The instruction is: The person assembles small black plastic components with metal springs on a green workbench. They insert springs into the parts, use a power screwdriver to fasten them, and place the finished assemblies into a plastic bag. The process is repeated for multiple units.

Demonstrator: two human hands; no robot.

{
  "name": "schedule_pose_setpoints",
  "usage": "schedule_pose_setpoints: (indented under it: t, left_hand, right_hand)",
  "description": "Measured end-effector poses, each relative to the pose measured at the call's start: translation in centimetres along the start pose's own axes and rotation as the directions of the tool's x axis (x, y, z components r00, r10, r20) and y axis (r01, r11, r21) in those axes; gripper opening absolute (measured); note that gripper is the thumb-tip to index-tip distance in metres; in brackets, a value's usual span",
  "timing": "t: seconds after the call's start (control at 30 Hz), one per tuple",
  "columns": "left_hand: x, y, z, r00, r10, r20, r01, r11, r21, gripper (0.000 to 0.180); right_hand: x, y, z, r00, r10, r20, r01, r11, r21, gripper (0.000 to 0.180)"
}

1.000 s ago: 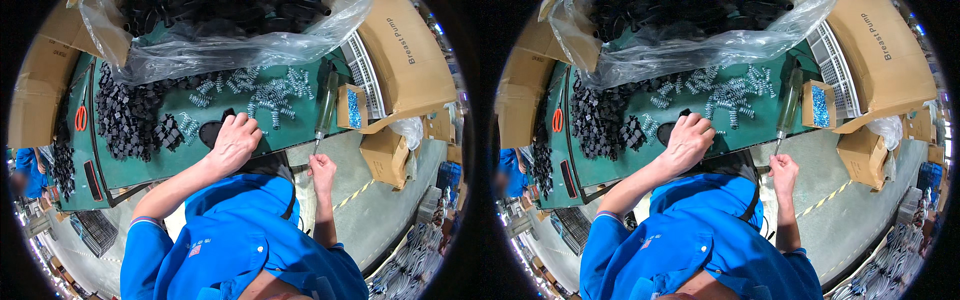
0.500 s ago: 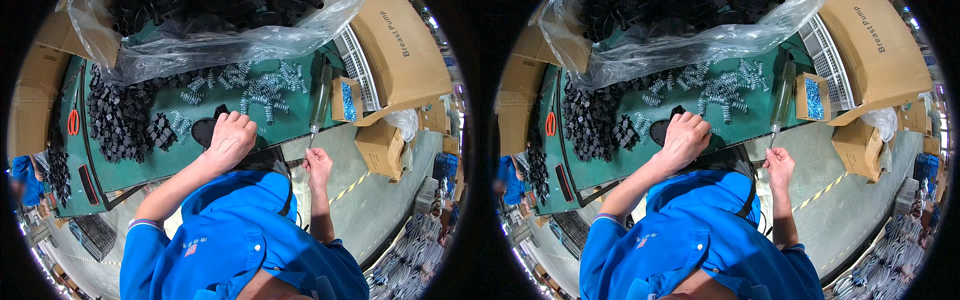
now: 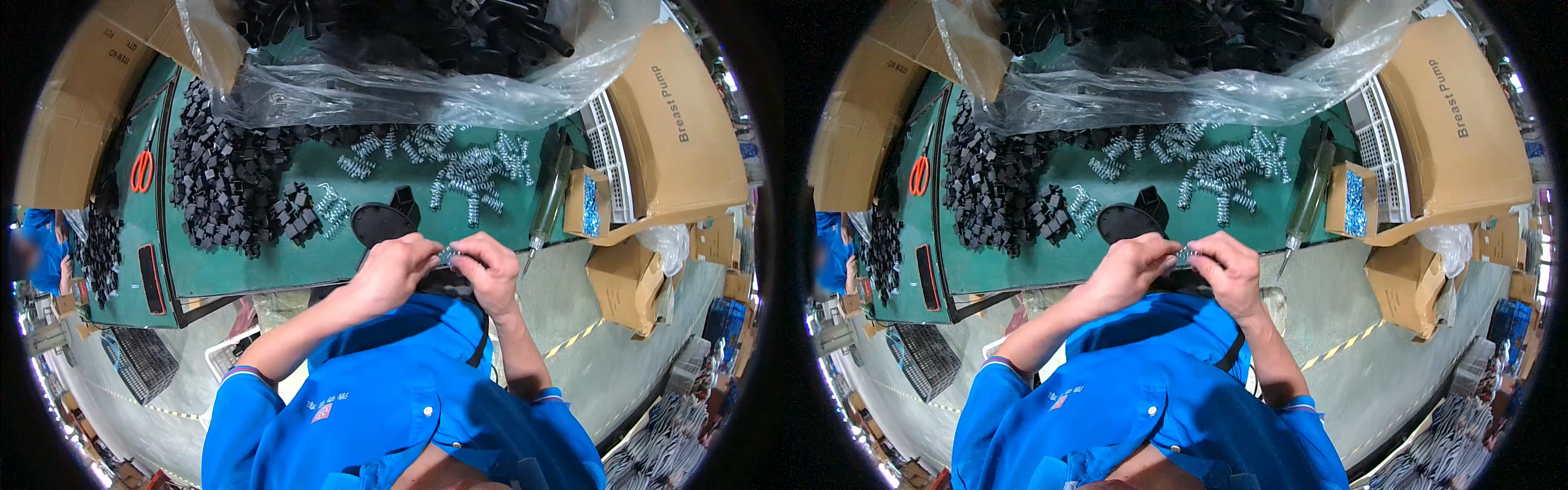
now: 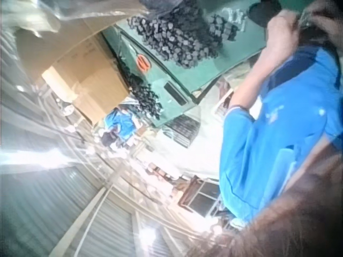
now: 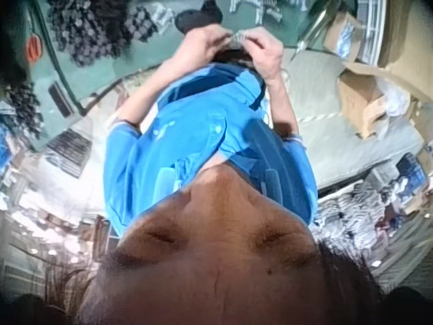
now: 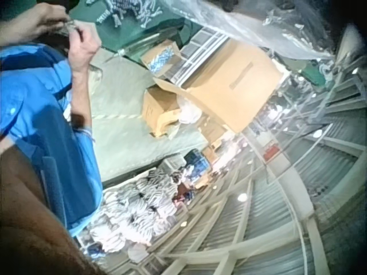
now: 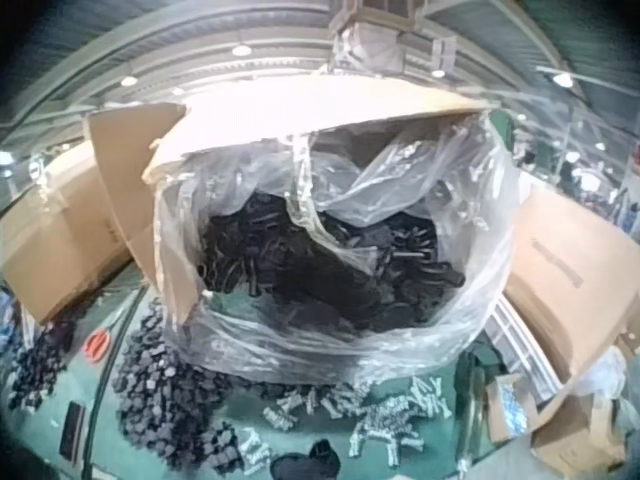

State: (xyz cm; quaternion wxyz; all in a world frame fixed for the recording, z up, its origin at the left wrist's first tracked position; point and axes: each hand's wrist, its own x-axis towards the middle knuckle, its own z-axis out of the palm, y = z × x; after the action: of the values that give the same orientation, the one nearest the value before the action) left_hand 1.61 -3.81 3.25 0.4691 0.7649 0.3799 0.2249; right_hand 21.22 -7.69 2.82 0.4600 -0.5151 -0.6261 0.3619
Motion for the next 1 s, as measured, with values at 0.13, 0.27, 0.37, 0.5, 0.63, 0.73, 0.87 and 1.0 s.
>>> schedule_pose_setpoints:
  t: [0.13,0.27,0.37,0.5,0.63,0.73,0.87,1.0]
  left_hand:
    - [1.2,-0.9,-4.7,0.855,-0.291,0.429,0.512,0.602,-0.613,0.022]
    - [3.1,-1.6,-4.1,0.973,-0.213,-0.092,0.189,0.957,-0.221,0.016]
    - [4.6,-2.7,-3.8,0.942,0.184,-0.281,-0.092,0.946,0.31,0.022]
    - [4.8,-4.2,-3.6,0.919,0.211,-0.332,-0.072,0.919,0.387,0.023]
    - [4.6,-4.4,-3.0,0.953,0.083,-0.291,0.005,0.957,0.291,0.019]
    - [4.2,-4.0,-3.1,0.972,-0.031,-0.234,0.111,0.936,0.334,0.018]
    - [4.3,-3.8,-2.9,0.969,-0.042,-0.244,0.124,0.936,0.33,0.018]
    - [3.9,-3.9,-3.1,0.968,-0.022,-0.251,0.092,0.958,0.271,0.019]
  right_hand:
    - [1.1,0.7,-1.9,0.966,-0.244,0.081,0.25,0.965,-0.079,0.025]
    - [3.5,2.3,-3.1,0.977,-0.181,0.116,0.21,0.918,-0.337,0.024]
    - [5.1,2.7,-2.2,0.998,-0.065,0.004,0.058,0.865,-0.498,0.021]
    - [10.3,2.9,-0.5,0.994,-0.107,-0.03,0.072,0.827,-0.558,0.02]
    - [16.2,5.4,3.8,0.999,0.047,0.019,-0.02,0.707,-0.707,0.042]
    - [18.0,4.7,5.7,0.991,0.13,-0.025,-0.105,0.654,-0.749,0.046]
    - [17.9,6.0,5.2,0.998,0.063,-0.028,-0.066,0.734,-0.676,0.042]
    - [15.6,5.1,3.4,0.992,0.124,-0.038,-0.129,0.927,-0.351,0.033]
